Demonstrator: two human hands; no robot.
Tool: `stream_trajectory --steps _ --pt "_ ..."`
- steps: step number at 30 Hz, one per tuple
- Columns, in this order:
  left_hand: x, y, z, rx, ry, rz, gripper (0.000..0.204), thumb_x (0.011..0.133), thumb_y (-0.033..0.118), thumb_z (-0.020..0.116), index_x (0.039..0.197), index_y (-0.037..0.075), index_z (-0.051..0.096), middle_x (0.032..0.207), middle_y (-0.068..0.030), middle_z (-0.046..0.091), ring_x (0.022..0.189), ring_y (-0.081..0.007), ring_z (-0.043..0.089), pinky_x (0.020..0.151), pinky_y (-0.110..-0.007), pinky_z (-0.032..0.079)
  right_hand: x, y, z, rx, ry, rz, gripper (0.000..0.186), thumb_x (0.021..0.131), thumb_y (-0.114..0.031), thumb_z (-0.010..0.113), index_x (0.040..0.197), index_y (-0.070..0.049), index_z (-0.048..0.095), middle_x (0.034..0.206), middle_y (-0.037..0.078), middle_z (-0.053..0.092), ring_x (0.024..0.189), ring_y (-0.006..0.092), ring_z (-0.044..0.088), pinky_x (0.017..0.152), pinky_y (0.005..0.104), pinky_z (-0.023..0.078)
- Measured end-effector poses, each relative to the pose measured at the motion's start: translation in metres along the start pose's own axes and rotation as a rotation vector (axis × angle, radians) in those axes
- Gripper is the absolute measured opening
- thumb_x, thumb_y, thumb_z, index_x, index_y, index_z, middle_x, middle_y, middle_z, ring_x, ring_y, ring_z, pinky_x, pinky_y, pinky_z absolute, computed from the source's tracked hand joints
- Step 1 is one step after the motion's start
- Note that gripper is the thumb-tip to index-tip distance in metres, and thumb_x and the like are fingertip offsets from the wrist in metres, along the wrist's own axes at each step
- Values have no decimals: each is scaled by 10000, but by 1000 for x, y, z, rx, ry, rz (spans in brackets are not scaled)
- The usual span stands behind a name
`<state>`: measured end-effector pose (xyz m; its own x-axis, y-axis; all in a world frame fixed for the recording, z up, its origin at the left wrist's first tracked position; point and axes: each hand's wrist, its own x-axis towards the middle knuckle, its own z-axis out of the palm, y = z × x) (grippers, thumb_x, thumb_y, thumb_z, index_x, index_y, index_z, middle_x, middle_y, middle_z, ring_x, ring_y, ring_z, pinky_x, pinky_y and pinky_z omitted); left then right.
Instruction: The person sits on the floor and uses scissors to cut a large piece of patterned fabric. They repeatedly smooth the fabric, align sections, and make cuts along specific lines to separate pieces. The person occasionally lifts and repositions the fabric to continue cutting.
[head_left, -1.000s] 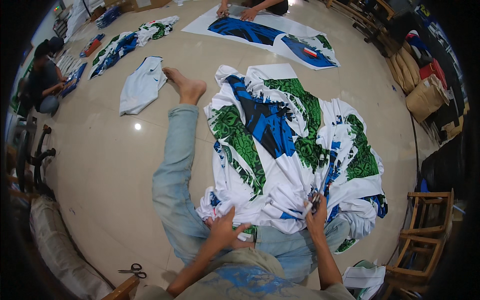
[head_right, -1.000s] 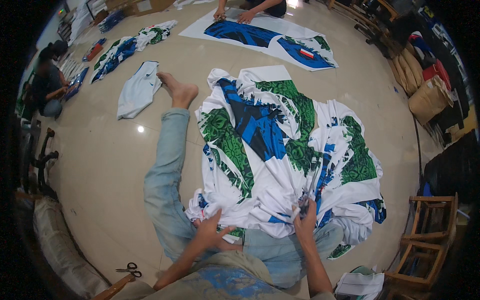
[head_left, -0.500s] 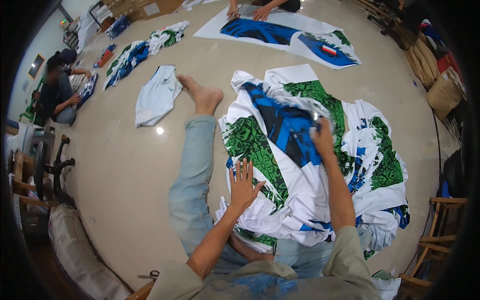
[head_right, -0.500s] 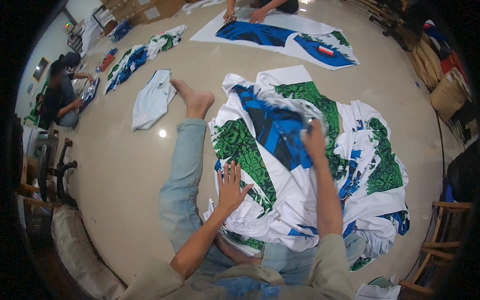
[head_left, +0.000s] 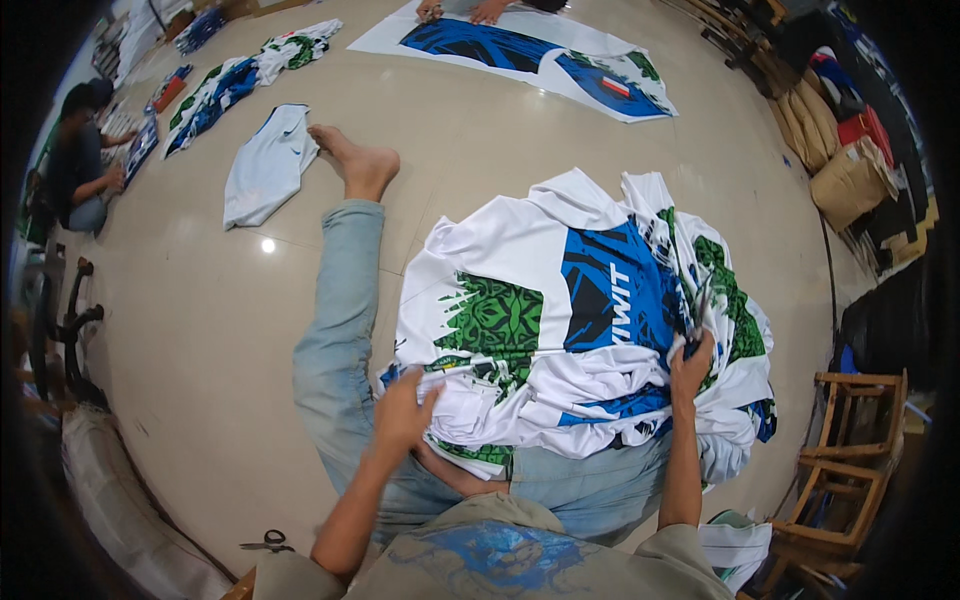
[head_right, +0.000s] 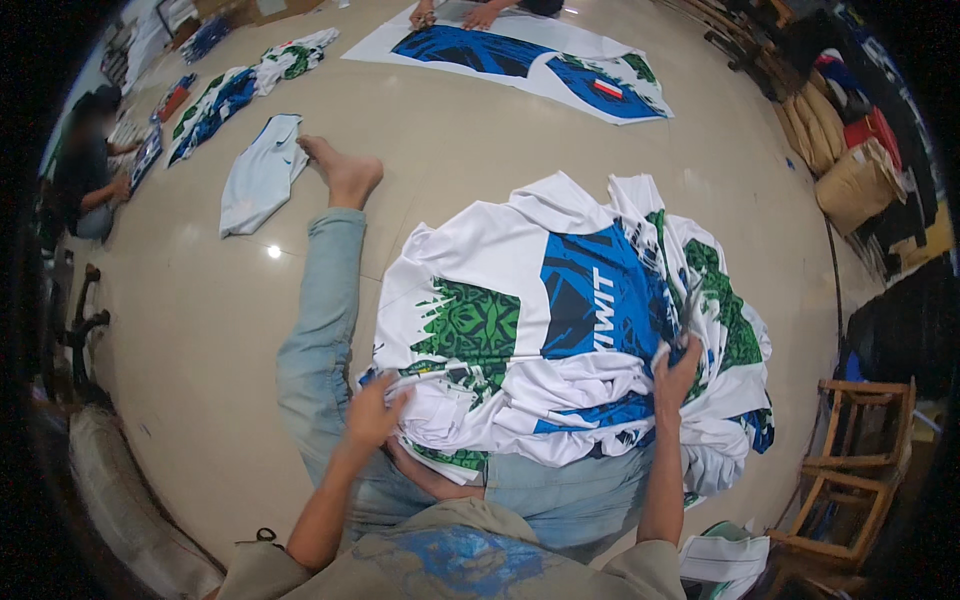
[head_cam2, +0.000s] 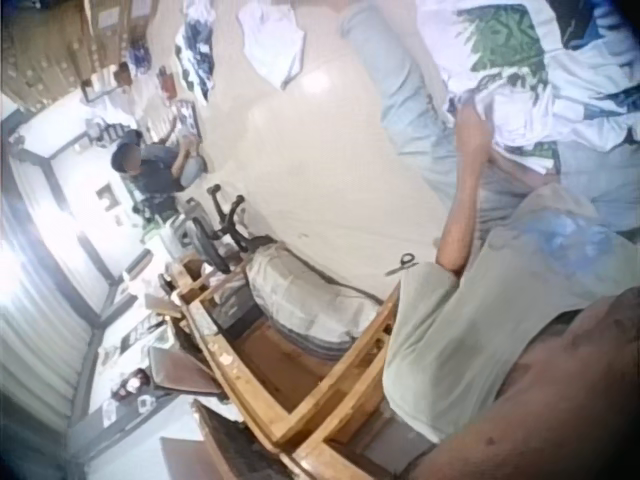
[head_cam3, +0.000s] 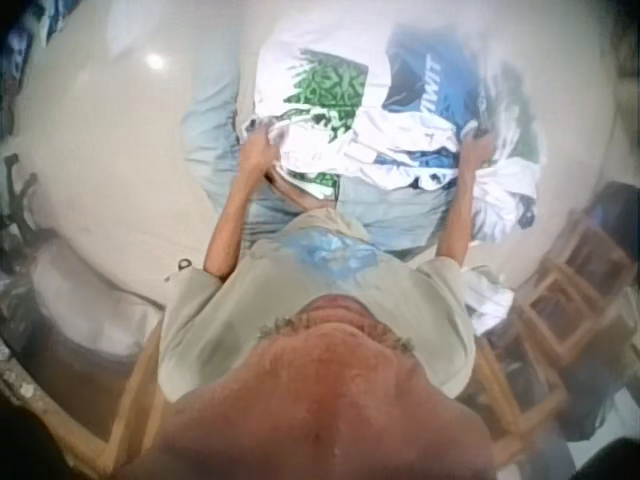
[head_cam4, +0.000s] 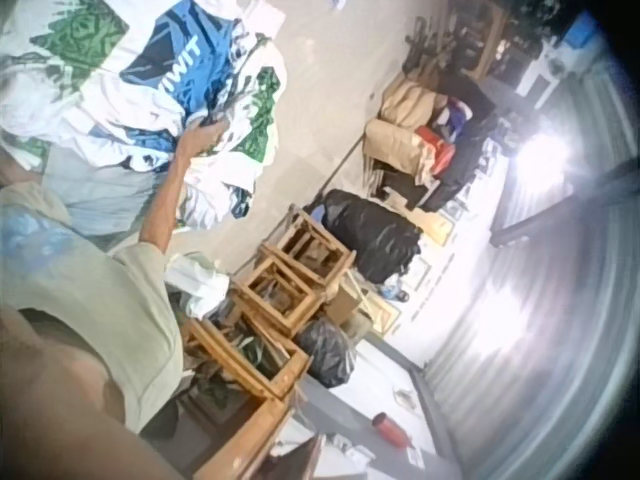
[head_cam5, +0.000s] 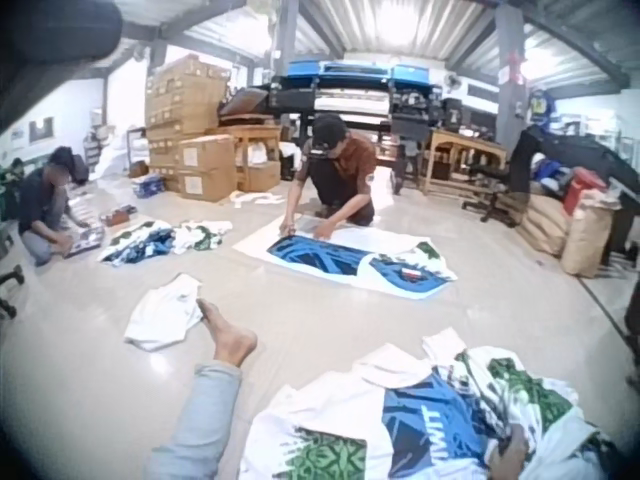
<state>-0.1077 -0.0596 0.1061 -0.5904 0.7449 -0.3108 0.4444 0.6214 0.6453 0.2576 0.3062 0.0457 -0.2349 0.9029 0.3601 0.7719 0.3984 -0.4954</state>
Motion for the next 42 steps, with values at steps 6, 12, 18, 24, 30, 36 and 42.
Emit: stream_trajectory --steps 6,12,18,24,30,36,42 --pt "221 10 -18 -79 428 388 547 911 307 639 1310 -46 512 1302 -269 550 1207 -391 528 1031 -428 404 38 -105 68 378 -238 -115 562 839 -94 649 1340 29 426 1335 236 479 1242 373 486 1061 410 366" --pt "313 31 16 209 86 389 782 800 473 711 1325 -63 488 1222 -265 595 1104 -367 575 1001 -400 431 88 -114 159 224 -159 -255 571 837 -92 644 1346 29 415 1397 244 436 1263 413 460 1068 442 374" --pt "275 34 39 -208 -922 65 749 765 259 750 1390 -26 450 1199 -131 635 1029 -207 600 925 -315 461 62 -90 139 221 -213 -207 594 811 -72 646 1354 17 422 1397 231 451 1276 417 447 1078 437 365" --pt "166 6 -20 -802 -1211 -210 754 781 201 770 1421 -3 427 1346 -120 551 1251 -200 502 1051 -317 398 -4 -85 84 280 -427 -326 605 764 -16 593 1346 13 429 1413 238 443 1318 426 415 1103 432 346" --pt "337 8 -99 858 751 428 518 783 128 600 1273 -3 493 1097 -209 550 1059 -381 516 1058 -455 355 130 -86 151 135 -283 -465 498 849 -70 583 1317 -5 426 1327 250 475 1216 459 471 1014 477 416" --pt "365 84 -96 632 687 487 559 836 267 631 1315 25 478 1404 -199 432 1326 -365 376 1062 -616 285 191 -150 156 209 23 -398 479 849 -75 627 1283 32 453 1292 258 500 1157 442 516 987 468 430" --pt "268 21 38 519 267 676 781 920 561 519 1505 89 311 1584 -156 226 1454 -369 203 1125 -635 156 14 -165 117 335 -138 -224 654 797 1 616 1401 52 370 1419 252 421 1336 410 393 1127 442 295"
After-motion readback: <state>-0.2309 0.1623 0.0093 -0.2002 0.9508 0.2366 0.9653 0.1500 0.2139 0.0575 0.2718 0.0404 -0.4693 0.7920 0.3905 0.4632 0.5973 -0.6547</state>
